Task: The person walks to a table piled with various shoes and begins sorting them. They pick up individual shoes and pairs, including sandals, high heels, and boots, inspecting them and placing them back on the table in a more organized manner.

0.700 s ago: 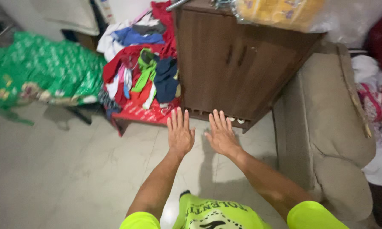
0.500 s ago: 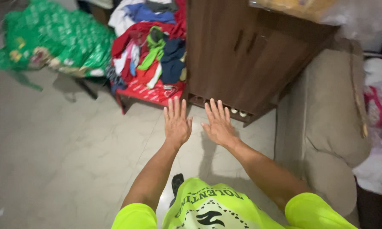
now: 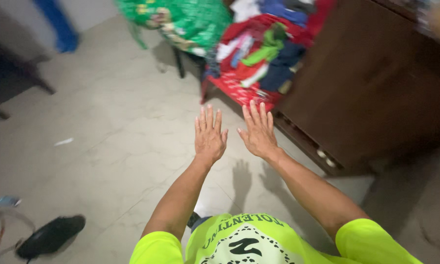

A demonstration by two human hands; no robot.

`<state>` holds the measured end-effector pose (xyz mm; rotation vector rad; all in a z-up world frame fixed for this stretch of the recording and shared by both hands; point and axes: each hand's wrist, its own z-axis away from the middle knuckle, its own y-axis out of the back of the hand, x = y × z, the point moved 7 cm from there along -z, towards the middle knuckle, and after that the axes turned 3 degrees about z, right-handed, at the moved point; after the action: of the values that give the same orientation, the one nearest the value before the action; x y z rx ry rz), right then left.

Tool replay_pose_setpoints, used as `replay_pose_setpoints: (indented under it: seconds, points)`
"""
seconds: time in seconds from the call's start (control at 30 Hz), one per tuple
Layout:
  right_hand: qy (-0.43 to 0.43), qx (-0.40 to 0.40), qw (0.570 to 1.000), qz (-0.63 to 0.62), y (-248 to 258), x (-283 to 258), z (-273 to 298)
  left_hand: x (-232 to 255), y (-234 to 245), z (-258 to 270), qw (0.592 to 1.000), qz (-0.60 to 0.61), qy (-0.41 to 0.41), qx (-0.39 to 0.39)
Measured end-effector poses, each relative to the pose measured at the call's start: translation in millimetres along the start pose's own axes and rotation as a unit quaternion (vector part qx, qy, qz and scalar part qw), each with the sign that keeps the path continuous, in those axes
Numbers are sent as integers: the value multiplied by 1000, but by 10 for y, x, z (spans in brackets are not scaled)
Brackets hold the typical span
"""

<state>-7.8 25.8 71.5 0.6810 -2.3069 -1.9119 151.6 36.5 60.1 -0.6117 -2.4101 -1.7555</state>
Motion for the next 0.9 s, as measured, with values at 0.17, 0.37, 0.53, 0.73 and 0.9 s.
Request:
replay_pose_setpoints:
  seconds: [0.17, 0.37, 0.53, 0.73, 0.9]
  points:
    - [90, 36, 995, 2, -266, -714, -709, -842, 372, -26, 997, -20, 63, 40]
    - [147, 22, 988, -43, -730, -1722, -1373, -1910, 850, 104, 986, -79, 137, 58]
    - [182, -20, 981, -68, -1033, -2365, -1767, -2569, 1086, 230, 975, -96, 190, 61]
    - [211, -81, 970, -88, -1349, -2790, -2262, -3130, 1066, 138, 960, -112, 254, 46]
    - [258, -86, 959, -84, -1606, -2896, -2847, -3547, 987, -194, 948, -128, 281, 80]
